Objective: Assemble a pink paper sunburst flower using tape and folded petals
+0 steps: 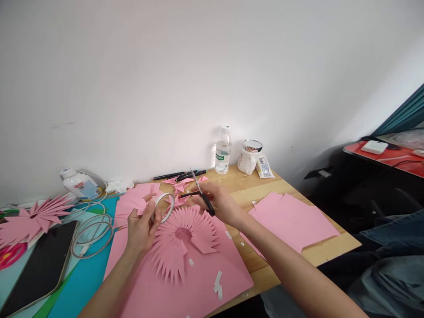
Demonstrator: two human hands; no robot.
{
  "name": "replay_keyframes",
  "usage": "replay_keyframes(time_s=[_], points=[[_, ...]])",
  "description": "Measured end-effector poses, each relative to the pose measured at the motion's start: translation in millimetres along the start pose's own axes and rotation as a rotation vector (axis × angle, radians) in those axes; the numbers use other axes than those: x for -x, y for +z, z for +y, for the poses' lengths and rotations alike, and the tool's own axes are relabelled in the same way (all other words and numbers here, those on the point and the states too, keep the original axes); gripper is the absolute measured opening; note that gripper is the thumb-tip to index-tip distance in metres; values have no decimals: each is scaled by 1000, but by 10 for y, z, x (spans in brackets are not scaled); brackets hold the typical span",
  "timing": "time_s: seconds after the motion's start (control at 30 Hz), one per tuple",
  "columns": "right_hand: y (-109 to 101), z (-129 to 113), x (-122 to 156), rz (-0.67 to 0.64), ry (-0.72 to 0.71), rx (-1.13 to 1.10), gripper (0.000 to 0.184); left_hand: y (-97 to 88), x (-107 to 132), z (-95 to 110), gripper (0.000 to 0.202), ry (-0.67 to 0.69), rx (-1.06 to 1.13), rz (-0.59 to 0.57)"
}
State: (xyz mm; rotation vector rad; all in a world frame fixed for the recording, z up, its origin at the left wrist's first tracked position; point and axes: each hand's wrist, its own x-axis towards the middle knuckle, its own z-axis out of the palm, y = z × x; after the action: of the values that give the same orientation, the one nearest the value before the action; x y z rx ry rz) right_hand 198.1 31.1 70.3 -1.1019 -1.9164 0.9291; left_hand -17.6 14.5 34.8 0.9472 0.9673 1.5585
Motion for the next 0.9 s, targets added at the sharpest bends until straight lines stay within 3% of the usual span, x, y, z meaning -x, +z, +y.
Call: replay_keyframes(time_s=[0.13,0.27,0.43,0.9], points=[[98,-25,0,-191,65,-114,45,-8,1,-11,43,-12,7,-24],[100,-92,-53,-163,21,249,28,-15,-2,-42,43,0,-28,-83],[146,-210,-134,-159,-6,609,33,-5,34,-71,41,9,-73,-204],[269,-367,-190,-210,84,594,14,-54,46,-140,33,16,-141,-278]])
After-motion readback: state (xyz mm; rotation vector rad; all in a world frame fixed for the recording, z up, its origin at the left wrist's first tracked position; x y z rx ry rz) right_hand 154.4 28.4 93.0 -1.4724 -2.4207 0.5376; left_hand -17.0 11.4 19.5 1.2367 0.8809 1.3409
